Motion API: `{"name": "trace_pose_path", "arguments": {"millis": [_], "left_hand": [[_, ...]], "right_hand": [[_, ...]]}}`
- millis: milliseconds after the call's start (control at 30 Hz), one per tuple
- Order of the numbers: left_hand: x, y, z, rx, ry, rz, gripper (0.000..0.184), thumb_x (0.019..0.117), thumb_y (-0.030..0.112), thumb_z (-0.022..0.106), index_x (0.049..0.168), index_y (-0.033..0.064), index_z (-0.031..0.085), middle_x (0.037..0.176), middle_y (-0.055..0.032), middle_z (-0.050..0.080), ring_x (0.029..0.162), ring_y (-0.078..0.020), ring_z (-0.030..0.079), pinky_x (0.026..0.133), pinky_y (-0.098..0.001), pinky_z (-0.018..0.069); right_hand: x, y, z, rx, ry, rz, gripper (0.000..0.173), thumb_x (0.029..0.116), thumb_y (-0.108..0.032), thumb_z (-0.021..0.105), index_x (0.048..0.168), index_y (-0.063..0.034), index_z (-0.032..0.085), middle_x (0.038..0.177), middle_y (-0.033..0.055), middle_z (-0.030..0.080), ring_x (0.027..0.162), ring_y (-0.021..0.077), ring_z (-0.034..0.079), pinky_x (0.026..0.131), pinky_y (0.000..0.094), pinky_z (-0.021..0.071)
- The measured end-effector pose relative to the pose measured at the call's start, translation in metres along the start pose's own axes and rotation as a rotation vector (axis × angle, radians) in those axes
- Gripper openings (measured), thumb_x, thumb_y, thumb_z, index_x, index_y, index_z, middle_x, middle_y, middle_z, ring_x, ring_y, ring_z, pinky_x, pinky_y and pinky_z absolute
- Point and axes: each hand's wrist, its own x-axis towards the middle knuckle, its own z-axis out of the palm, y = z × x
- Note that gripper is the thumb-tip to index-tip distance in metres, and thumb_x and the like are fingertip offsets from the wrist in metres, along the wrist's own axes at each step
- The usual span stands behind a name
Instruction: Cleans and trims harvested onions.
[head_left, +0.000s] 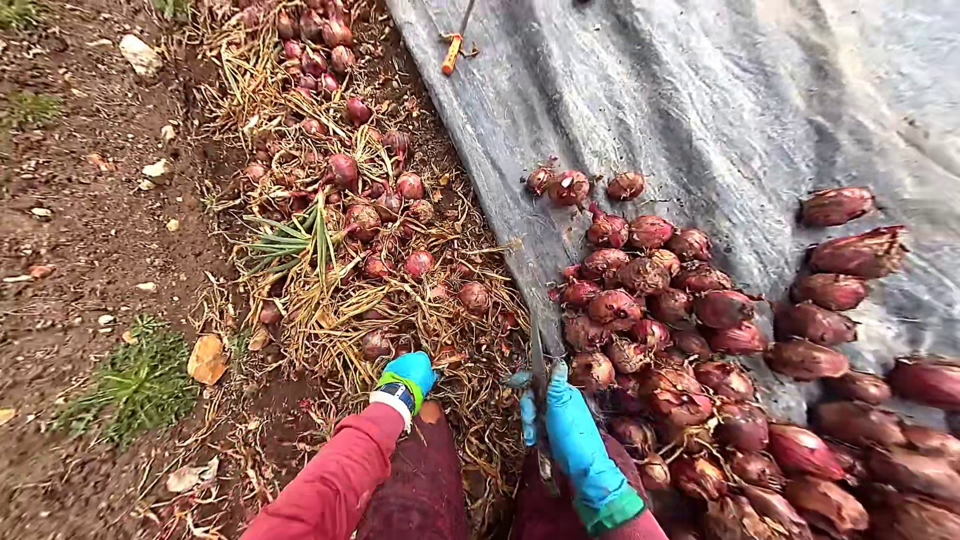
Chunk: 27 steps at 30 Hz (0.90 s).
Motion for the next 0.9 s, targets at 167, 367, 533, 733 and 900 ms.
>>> {"name": "trace_pose_path", "arguments": {"millis": [167,367,533,733,900], "left_hand": [[0.016,-0.002,0.024,-0.038,-0.030,0.219,0.049,0.1009,0.054,0.056,0.113,0.0087,0.072,0.112,-0.0180,0.073,0.110,-0.0366,0.070,0.092,-0.0638,0.0550],[-0.069,-0.004,-0.046,-0.146,0.153,0.560,0.028,0.0994,0.040,0.065,0.101,0.0122,0.072,0.091,-0.0097,0.073,0.092,-0.0290,0.072,0.084,-0.0568,0.0567],[-0.081,-0.006,-0.105,0.149,0.041,0.800,0.016,0.0989,0.028,0.066,0.098,0.0130,0.072,0.095,-0.0087,0.073,0.092,-0.0292,0.071,0.079,-0.0564,0.0556],[-0.048,-0.001,-0.157,-0.014,0.134,0.644,0.030,0.0978,0.044,0.068,0.091,0.0147,0.069,0.081,-0.0046,0.069,0.080,-0.0233,0.069,0.073,-0.0519,0.0562],[-0.037,0.030,-0.173,0.150,-0.015,0.637,0.024,0.1015,0.034,0.062,0.109,0.0133,0.072,0.098,-0.0113,0.072,0.097,-0.0325,0.070,0.082,-0.0599,0.0547]], "right_hand": [[-0.059,0.016,0.002,0.149,0.115,0.014,0.088,0.1042,-0.062,0.000,0.114,-0.0022,0.064,0.060,0.0101,0.060,0.044,0.0204,0.057,0.041,0.0357,0.0530],[-0.037,0.035,0.000,0.169,-0.037,0.083,0.083,0.1038,-0.064,0.006,0.109,-0.0019,0.061,0.063,0.0080,0.060,0.047,0.0204,0.059,0.045,0.0368,0.0549],[0.022,-0.019,0.018,-0.297,-0.202,-0.060,0.074,0.1052,-0.065,0.019,0.089,-0.0095,0.065,0.061,0.0041,0.059,0.049,0.0157,0.058,0.048,0.0333,0.0528],[0.077,-0.030,0.024,-0.374,-0.325,0.038,0.086,0.1015,-0.072,0.012,0.099,-0.0071,0.068,0.059,0.0079,0.059,0.046,0.0201,0.057,0.045,0.0387,0.0524],[0.090,-0.049,0.019,-0.331,-0.260,-0.053,0.090,0.0946,-0.082,0.013,0.084,-0.0098,0.066,0.056,0.0045,0.058,0.044,0.0168,0.055,0.042,0.0351,0.0505]]}}
